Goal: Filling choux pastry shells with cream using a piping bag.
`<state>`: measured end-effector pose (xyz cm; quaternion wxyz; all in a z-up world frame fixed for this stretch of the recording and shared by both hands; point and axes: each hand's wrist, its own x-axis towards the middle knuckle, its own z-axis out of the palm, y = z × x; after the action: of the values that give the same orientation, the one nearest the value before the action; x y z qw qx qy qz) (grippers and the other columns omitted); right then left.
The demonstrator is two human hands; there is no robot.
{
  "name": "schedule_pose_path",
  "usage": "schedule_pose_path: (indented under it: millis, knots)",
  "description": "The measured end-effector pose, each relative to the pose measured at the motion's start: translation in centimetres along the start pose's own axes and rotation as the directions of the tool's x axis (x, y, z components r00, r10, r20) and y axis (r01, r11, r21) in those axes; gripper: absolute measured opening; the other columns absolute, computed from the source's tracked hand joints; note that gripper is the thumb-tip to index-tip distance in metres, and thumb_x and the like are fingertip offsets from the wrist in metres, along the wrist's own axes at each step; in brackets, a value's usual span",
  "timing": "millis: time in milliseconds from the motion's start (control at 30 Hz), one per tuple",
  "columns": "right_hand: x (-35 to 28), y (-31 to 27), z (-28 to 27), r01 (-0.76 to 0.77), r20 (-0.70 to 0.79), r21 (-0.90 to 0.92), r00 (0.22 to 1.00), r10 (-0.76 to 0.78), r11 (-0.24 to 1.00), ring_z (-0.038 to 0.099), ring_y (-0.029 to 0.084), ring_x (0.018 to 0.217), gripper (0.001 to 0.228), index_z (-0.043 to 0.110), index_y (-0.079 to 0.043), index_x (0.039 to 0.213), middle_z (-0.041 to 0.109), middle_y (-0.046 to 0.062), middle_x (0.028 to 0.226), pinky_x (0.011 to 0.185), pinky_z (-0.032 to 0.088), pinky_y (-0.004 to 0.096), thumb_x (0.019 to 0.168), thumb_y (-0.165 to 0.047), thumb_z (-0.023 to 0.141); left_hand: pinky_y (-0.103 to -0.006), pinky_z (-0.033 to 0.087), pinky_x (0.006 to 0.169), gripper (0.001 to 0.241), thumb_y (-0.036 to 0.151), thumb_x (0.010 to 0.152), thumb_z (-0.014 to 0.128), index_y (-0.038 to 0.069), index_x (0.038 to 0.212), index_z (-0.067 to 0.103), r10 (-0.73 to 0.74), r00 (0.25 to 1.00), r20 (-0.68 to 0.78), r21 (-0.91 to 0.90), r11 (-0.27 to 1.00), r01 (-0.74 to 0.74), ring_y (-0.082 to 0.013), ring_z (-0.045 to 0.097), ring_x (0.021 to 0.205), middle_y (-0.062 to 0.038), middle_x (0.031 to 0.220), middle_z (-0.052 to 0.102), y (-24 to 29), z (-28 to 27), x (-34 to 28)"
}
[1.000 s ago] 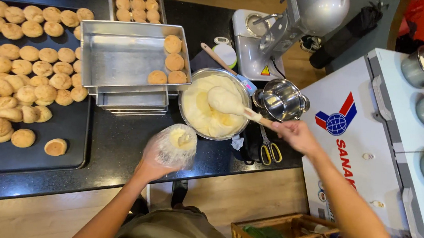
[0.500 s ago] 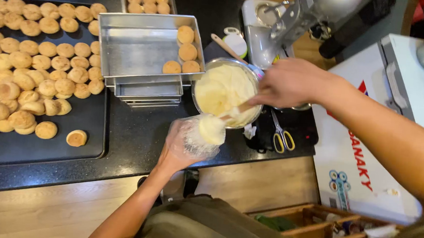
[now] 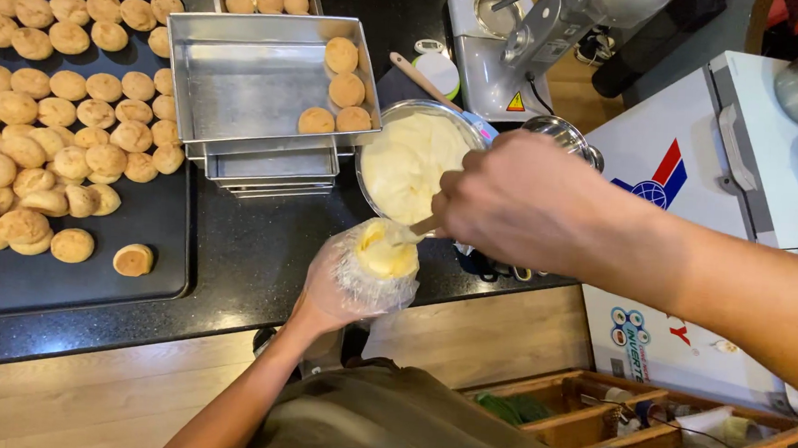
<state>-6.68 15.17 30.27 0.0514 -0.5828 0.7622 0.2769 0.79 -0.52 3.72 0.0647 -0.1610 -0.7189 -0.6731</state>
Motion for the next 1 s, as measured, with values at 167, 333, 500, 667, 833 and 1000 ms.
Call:
schedule_pose_path:
  millis: [167, 333, 500, 667, 833, 1000]
  knots:
    - [-0.5, -2.1, 1.3, -0.049, 0.067, -0.006, 0.996, 0.05, 0.999, 0.071, 0.022, 0.067, 0.02, 0.07, -0.007, 0.077, 0.071, 0.007, 0.077, 0.053, 0.057, 0.037, 0.091, -0.019, 0.063, -0.0346, 0.053, 0.106, 0.099, 0.016, 0.059, 0.098, 0.002, 0.143, 0.048, -0.077, 0.994, 0.074, -0.299, 0.949, 0.096, -0.0212, 0.066, 0.119, -0.01, 0.132, 0.066, -4.8, 1.2, -1.6]
    - [-3.4, -1.2, 3.1, 0.001, 0.163, -0.051, 0.987, 0.008, 0.999, 0.069, 0.019, 0.066, 0.016, 0.068, -0.005, 0.098, 0.068, 0.007, 0.079, 0.053, 0.054, 0.034, 0.096, -0.017, 0.057, -0.0366, 0.052, 0.104, 0.105, 0.019, 0.054, 0.1, 0.005, 0.143, 0.045, -0.269, 0.947, 0.175, -0.353, 0.881, 0.315, -0.0182, 0.067, 0.123, -0.009, 0.136, 0.064, -8.5, 1.1, -2.9]
    - [-7.0, 3.8, 1.1, -0.027, -0.244, 0.178, 0.967, 0.07, 0.984, 0.067, 0.03, 0.064, 0.034, 0.07, -0.015, 0.08, 0.066, 0.003, 0.071, 0.059, 0.057, 0.042, 0.093, -0.044, 0.059, -0.036, 0.051, 0.109, 0.098, 0.013, 0.054, 0.101, 0.003, 0.139, 0.052, -0.336, 0.934, 0.121, -0.184, 0.917, 0.353, -0.0204, 0.064, 0.121, -0.009, 0.133, 0.066, -13.2, 0.9, -4.2]
    - [-6.7, 6.3, 6.4, -0.383, 0.057, -0.011, 0.922, 0.383, 0.924, 0.066, 0.031, 0.055, 0.048, 0.074, -0.018, 0.075, 0.066, 0.005, 0.064, 0.052, 0.054, 0.043, 0.093, -0.059, 0.058, -0.0365, 0.047, 0.108, 0.1, 0.014, 0.052, 0.101, 0.001, 0.137, 0.051, -0.19, 0.98, 0.055, -0.046, 0.98, 0.193, -0.0219, 0.062, 0.119, -0.01, 0.13, 0.065, -15.2, 1.3, -3.5]
    - [-1.8, 6.8, 20.2, -0.667, 0.297, 0.033, 0.718, 0.63, 0.744, 0.072, 0.032, 0.072, 0.064, 0.081, -0.014, 0.081, 0.073, 0.012, 0.076, 0.063, 0.057, 0.044, 0.098, -0.07, 0.054, -0.0419, 0.048, 0.106, 0.099, 0.018, 0.056, 0.098, 0.001, 0.141, 0.049, -0.352, 0.925, 0.141, -0.471, 0.798, 0.375, -0.0245, 0.063, 0.118, -0.013, 0.132, 0.063, -15.8, 3.6, -2.0]
    - [-0.5, 6.3, 28.9, -0.819, 0.584, 0.236, 0.549, 0.597, 0.523, 0.071, 0.035, 0.102, 0.078, 0.076, -0.004, 0.1, 0.072, 0.019, 0.104, 0.085, 0.057, 0.047, 0.081, -0.078, 0.064, -0.0567, 0.047, 0.094, 0.097, 0.021, 0.063, 0.098, -0.001, 0.143, 0.048, -0.513, 0.65, 0.561, -0.822, -0.253, 0.51, -0.0359, 0.064, 0.112, -0.022, 0.132, 0.06, -13.6, 5.5, 0.5]
